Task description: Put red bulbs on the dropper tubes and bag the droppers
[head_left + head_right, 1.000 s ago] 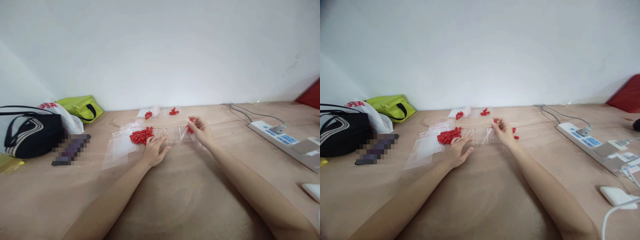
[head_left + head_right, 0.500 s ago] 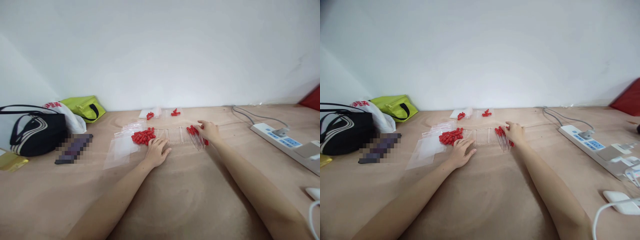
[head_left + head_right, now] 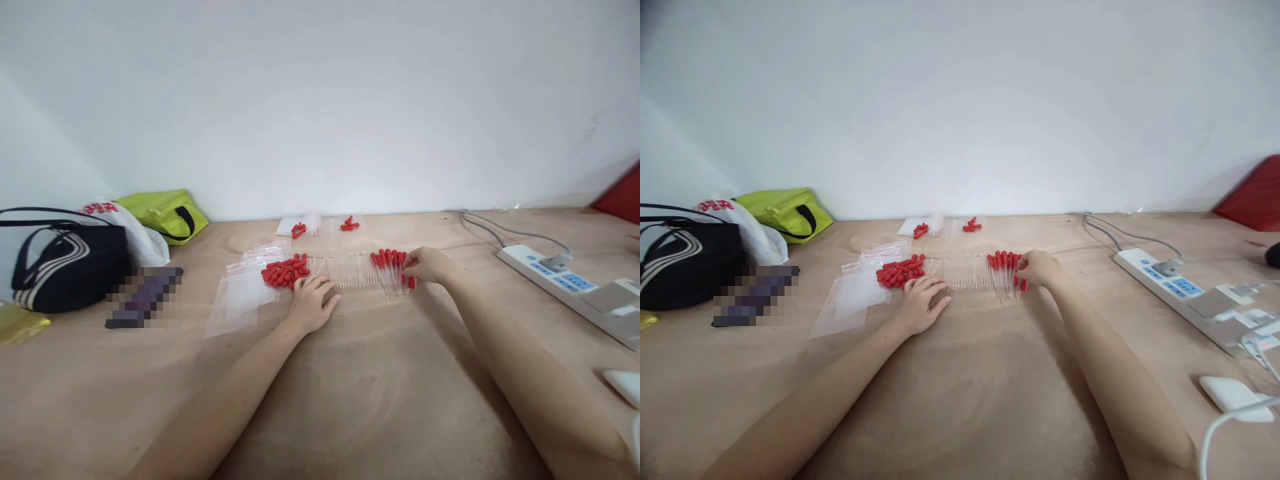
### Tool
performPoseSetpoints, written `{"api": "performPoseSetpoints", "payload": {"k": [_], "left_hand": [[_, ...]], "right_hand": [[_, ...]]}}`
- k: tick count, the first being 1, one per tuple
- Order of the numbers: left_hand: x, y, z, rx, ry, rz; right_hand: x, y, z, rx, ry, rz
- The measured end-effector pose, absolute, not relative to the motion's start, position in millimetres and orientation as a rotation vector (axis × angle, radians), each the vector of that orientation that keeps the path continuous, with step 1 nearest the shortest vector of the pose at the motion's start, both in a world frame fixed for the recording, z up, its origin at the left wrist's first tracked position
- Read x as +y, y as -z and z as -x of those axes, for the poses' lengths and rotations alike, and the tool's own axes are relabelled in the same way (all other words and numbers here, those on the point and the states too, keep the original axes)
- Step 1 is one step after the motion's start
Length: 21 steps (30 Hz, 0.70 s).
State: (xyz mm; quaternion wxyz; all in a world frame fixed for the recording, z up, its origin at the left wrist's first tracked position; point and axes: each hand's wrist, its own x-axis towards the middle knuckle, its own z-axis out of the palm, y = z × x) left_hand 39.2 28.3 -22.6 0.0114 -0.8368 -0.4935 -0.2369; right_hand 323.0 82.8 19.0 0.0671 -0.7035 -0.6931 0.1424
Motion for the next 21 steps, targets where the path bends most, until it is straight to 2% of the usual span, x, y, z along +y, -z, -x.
{"api": "performPoseSetpoints", "payload": {"k": [14,21], "left_hand": [[52.5,17.1,-59.7,-2.091,0.709,2.061],[63.0,15.4,-69.6,-2.133,0.671,1.954]], "right_hand": [[80.0,-24.5,-302.3,-2.210,-0.367,2.205],[83.3,-18.6,-305.9,-2.038,-0.590,2.151]]}}
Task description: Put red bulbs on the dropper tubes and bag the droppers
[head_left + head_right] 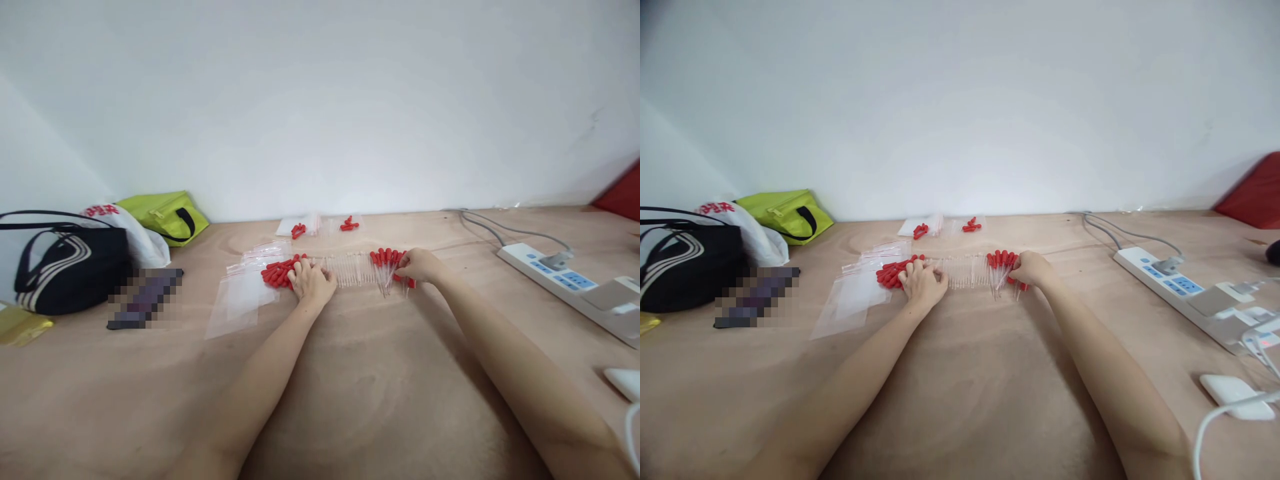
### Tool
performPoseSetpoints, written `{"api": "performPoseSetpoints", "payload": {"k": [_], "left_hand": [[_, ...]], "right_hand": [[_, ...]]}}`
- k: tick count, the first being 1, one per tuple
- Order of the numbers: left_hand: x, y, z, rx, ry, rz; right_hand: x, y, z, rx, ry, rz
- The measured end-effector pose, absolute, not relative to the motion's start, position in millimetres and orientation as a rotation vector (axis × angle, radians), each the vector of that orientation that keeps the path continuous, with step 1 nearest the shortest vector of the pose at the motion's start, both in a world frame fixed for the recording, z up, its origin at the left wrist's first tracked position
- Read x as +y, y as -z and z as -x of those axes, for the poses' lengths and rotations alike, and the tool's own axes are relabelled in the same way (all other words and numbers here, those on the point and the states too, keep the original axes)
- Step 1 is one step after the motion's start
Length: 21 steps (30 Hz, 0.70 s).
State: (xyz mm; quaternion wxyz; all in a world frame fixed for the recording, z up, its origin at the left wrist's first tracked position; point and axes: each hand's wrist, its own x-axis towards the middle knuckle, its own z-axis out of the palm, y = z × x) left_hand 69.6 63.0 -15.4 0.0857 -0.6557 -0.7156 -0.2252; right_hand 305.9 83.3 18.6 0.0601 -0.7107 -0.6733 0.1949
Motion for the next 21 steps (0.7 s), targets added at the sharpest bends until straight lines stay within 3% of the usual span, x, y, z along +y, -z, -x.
{"api": "performPoseSetpoints", "payload": {"k": [14,21], "left_hand": [[58.8,6.2,-68.3,-2.269,0.560,1.973],[43.7,8.1,-60.9,-2.002,0.618,2.142]], "right_hand": [[88.4,-19.6,-322.7,-1.639,-0.945,1.970],[82.9,-25.7,-305.9,-1.524,-0.778,1.623]]}}
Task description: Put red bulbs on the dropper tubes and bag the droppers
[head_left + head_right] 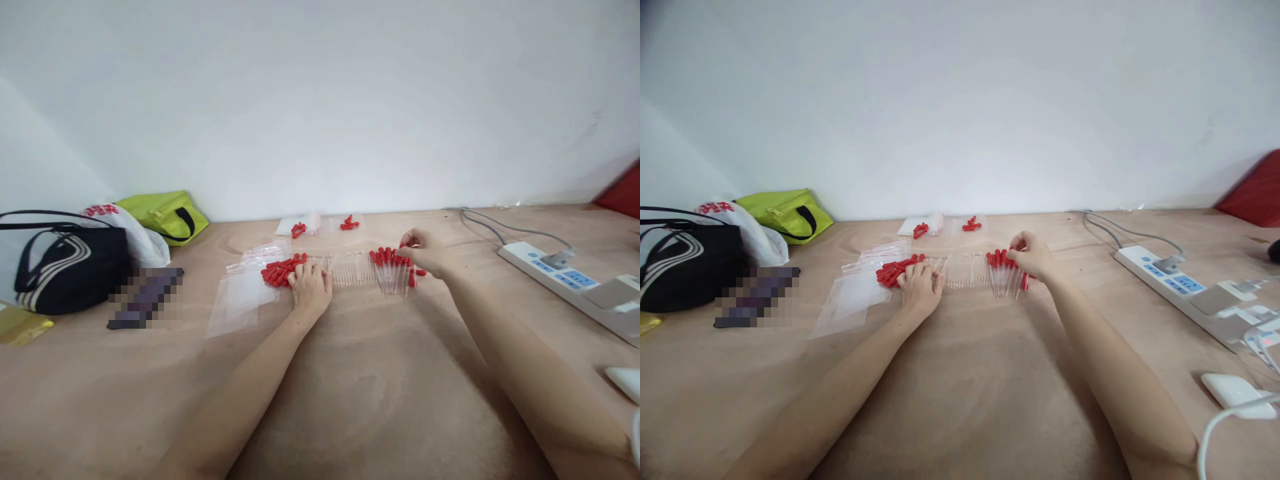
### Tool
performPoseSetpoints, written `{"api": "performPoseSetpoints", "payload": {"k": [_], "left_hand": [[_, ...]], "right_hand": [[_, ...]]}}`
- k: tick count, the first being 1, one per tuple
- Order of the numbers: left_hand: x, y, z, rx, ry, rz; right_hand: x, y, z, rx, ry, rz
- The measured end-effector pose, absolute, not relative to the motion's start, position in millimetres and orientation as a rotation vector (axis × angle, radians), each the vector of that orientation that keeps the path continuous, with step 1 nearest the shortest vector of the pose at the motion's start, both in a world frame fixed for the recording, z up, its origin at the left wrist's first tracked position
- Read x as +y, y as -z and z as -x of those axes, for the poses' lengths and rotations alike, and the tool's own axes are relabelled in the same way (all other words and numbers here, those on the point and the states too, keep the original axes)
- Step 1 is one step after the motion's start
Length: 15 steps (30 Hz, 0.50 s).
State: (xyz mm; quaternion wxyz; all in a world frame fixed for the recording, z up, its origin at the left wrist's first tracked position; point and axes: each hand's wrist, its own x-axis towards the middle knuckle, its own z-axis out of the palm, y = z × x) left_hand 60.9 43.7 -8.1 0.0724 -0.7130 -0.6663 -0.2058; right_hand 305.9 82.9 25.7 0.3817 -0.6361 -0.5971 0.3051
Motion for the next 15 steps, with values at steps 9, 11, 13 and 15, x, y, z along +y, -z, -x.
{"api": "performPoseSetpoints", "payload": {"k": [9,11,13,15], "left_hand": [[20.6,11.8,-30.4,-1.693,0.730,2.380],[20.9,11.5,-27.8,-1.639,0.748,2.399],[22.1,12.1,-27.8,-1.606,0.751,2.420],[23.2,13.4,-29.1,-1.588,0.756,2.439]], "right_hand": [[40.5,31.8,-225.7,-1.957,-0.174,1.088],[37.5,36.3,-225.3,-2.025,-0.120,1.059],[37.5,37.4,-228.3,-2.050,-0.100,1.038],[38.8,37.6,-231.9,-2.065,-0.082,1.024]]}}
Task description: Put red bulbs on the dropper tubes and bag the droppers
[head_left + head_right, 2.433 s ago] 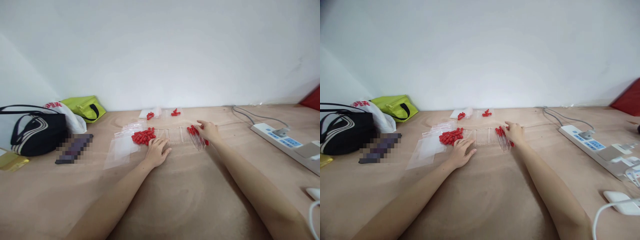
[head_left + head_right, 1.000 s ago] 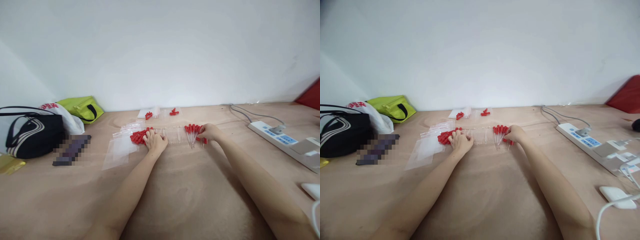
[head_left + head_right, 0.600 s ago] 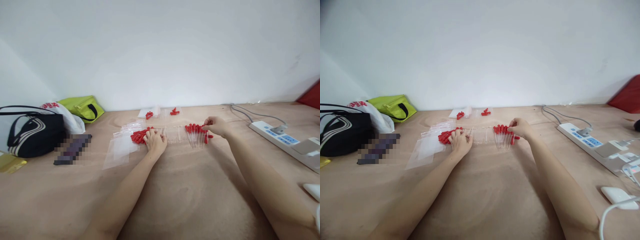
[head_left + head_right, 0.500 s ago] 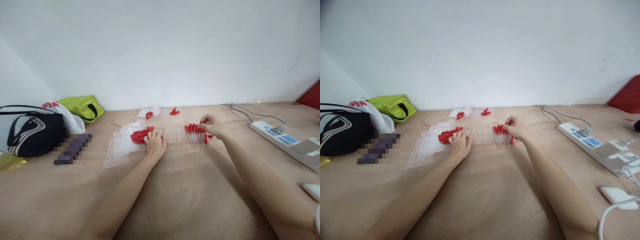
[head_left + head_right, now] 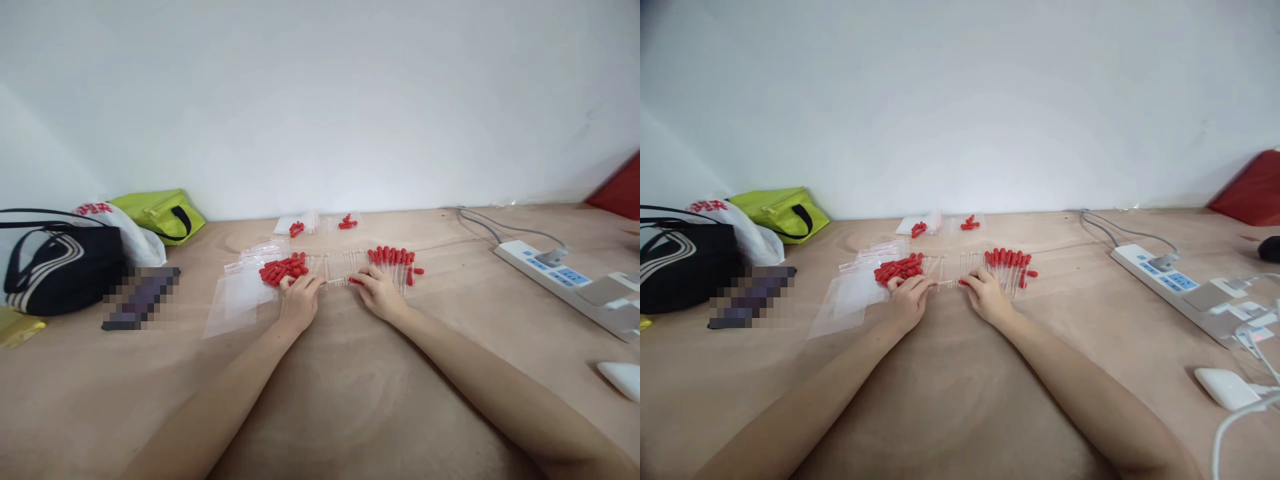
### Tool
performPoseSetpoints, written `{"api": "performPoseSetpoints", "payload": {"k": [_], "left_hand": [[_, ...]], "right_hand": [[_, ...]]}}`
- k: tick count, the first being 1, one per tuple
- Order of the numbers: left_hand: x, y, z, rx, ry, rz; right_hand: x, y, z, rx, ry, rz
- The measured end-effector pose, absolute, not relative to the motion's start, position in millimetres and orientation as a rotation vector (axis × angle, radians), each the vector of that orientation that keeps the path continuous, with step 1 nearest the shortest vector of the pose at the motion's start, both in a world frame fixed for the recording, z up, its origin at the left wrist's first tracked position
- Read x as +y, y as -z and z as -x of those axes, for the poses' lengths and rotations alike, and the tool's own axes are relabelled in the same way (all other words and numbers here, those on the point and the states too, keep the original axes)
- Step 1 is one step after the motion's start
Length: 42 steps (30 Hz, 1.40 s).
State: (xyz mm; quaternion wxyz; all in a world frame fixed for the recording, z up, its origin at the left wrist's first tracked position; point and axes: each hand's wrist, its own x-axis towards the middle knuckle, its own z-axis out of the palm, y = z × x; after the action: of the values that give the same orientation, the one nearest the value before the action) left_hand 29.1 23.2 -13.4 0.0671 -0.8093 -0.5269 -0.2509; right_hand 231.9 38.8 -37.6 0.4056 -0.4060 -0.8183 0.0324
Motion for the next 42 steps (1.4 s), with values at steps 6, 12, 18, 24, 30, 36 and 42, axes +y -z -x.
{"api": "performPoseSetpoints", "payload": {"k": [6,12,18,24,30,36,42], "left_hand": [[23.6,16.1,-30.1,-1.566,0.767,2.466],[22.8,13.3,-30.9,-1.544,0.724,2.519],[22.3,11.1,-32.7,-1.535,0.657,2.568],[22.9,11.6,-37.9,-1.451,0.664,2.575],[28.1,14.9,-39.2,-1.440,0.600,2.579],[27.8,14.7,-36.0,-1.399,0.585,2.607],[24.4,11.2,-36.9,-1.362,0.568,2.600]], "right_hand": [[40.4,39.3,-234.2,-2.113,-0.062,1.032],[37.5,35.1,-232.6,-2.152,-0.049,1.015],[35.3,29.8,-232.5,-2.148,-0.045,1.046],[35.6,32.4,-232.9,-2.156,-0.055,1.064],[33.8,33.1,-232.1,-2.118,-0.059,0.991],[33.3,32.5,-231.9,-2.114,-0.112,0.877],[34.6,32.1,-233.5,-2.124,-0.167,0.786]]}}
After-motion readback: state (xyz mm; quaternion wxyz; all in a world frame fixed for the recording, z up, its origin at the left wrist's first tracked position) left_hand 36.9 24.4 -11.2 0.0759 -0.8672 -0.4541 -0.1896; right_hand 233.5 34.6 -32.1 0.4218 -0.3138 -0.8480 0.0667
